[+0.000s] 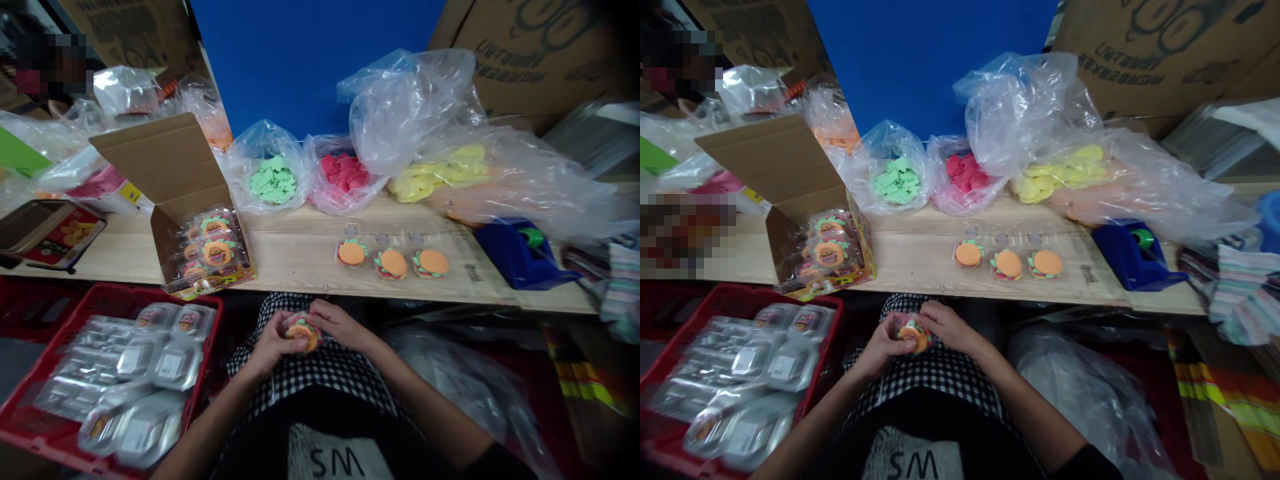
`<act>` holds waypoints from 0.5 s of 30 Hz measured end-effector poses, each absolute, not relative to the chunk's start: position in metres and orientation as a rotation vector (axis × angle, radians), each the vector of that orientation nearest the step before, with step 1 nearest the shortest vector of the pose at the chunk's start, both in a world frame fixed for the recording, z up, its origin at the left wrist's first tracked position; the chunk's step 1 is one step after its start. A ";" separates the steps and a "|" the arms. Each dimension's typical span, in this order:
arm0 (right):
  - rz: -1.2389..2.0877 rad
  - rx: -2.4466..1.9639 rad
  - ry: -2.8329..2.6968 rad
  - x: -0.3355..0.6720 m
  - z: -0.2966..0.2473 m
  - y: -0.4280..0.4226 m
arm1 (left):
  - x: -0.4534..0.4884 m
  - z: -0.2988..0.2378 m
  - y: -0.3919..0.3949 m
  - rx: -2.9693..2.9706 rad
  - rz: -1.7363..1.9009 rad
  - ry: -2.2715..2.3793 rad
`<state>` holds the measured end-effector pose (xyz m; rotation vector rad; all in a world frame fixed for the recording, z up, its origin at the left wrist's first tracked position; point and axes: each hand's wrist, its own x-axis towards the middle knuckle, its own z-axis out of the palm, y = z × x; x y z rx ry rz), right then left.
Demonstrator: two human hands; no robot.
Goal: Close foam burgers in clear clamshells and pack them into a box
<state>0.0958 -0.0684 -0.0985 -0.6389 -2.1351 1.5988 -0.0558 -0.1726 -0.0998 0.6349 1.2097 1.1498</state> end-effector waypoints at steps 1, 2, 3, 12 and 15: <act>1.581 -0.583 -2.226 0.097 -0.097 -0.068 | -0.058 -0.101 -0.175 0.692 1.065 1.233; 1.569 -0.526 -2.314 0.097 -0.094 -0.067 | -0.060 -0.101 -0.176 0.757 0.987 1.254; 1.563 -0.473 -2.392 0.095 -0.091 -0.066 | -0.062 -0.101 -0.177 0.823 0.927 1.271; 1.509 -0.415 -2.659 0.080 -0.100 -0.071 | -0.067 -0.112 -0.187 0.966 0.976 1.444; 1.574 -0.583 -2.533 0.089 -0.112 -0.079 | -0.069 -0.120 -0.199 0.870 1.038 1.546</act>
